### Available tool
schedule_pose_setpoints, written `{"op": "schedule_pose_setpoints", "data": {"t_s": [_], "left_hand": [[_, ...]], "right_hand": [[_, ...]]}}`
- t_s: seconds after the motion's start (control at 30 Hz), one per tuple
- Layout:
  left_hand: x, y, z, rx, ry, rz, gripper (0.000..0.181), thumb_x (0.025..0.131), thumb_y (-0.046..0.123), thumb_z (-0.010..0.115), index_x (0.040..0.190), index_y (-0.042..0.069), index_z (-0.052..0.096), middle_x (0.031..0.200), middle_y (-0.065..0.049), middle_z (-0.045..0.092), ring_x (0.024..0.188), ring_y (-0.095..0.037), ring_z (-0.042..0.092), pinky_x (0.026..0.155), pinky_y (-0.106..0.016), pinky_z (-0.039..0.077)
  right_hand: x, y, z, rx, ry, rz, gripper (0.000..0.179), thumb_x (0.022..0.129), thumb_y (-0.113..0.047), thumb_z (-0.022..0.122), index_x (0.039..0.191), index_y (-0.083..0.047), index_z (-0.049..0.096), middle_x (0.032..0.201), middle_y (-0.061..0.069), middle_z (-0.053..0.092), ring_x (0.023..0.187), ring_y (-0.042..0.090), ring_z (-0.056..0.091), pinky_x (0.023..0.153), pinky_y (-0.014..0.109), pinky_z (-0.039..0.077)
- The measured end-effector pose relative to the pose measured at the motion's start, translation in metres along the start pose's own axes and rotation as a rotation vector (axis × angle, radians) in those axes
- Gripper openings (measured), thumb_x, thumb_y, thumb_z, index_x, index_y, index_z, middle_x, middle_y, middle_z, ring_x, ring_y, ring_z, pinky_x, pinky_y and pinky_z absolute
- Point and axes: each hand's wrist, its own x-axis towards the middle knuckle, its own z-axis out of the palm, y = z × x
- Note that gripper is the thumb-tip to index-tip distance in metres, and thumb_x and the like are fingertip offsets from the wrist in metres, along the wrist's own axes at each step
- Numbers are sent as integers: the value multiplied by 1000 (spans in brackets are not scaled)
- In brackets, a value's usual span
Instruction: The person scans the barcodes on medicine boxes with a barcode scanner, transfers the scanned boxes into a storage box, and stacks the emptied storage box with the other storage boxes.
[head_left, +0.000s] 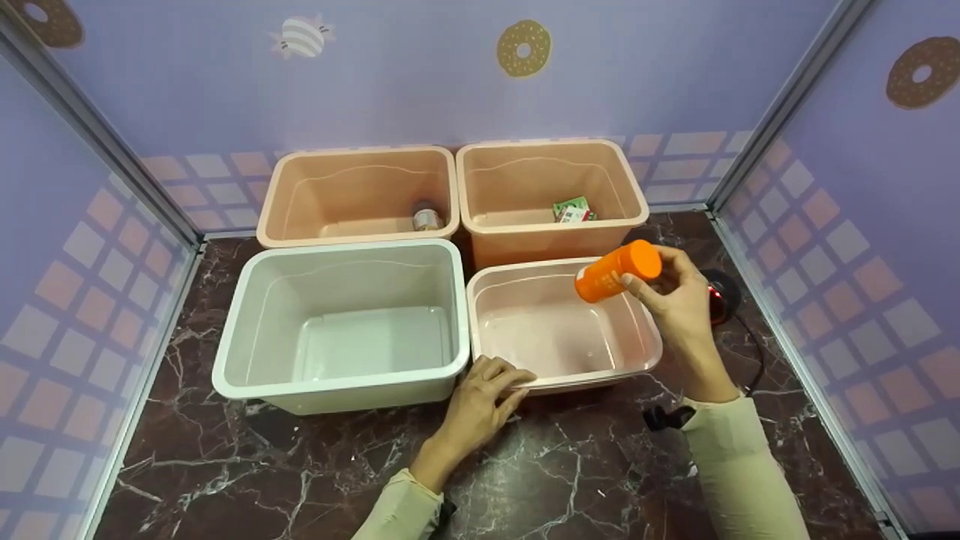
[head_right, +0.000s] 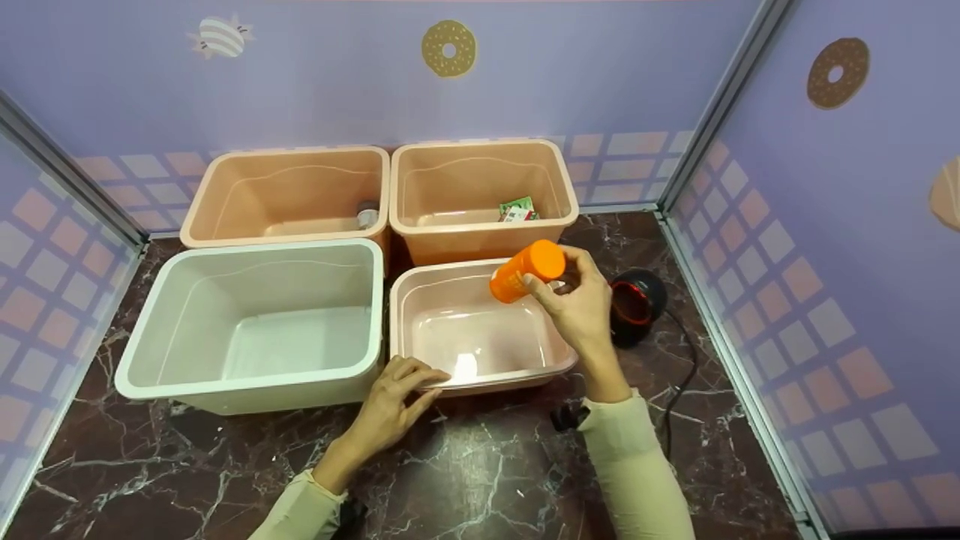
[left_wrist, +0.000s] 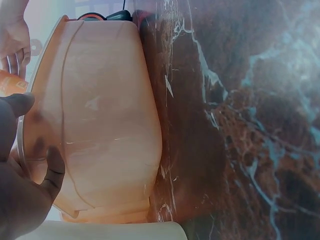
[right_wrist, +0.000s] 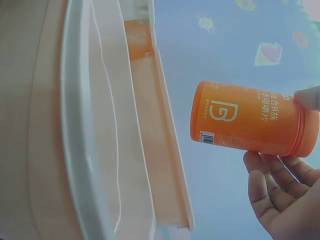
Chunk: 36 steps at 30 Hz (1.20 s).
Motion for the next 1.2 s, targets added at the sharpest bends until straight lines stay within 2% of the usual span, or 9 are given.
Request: {"op": "schedule_pose_setpoints", "data": {"t_s": [0.37, 0.7, 1.03, 1.2], "left_hand": [[0, 0, 1, 3, 17, 18, 17, 94, 29, 68, 110, 26, 72, 97, 8, 65, 94, -13, 55, 89, -31, 48], [-1, 1, 0, 16, -5, 8, 18, 95, 30, 67, 112, 27, 72, 100, 8, 65, 98, -12, 56, 94, -31, 47], [-1, 1, -1, 19, -15, -5, 18, 93, 27, 69, 112, 27, 72, 100, 8, 65, 98, -13, 56, 89, -31, 49], [0, 0, -1, 4, -9, 1, 18, 93, 27, 69, 111, 26, 72, 99, 8, 65, 96, -12, 56, 85, -30, 49]], "right_hand": [[7, -6, 18, -48, -33, -15, 49, 78, -10, 84, 121, -1, 63, 99, -6, 67, 84, 10, 66, 71, 18, 53], [15, -17, 39, -1, -85, -38, 49, 79, -11, 84, 122, -1, 63, 102, -2, 67, 86, 10, 67, 73, 18, 54], [24, -21, 59, -3, -102, -56, 50, 78, -14, 85, 121, -1, 63, 106, 8, 66, 85, 11, 66, 72, 17, 54], [27, -25, 69, -11, -133, -31, 53, 79, -17, 85, 124, 0, 61, 110, 13, 65, 88, 10, 67, 79, 17, 55]]}}
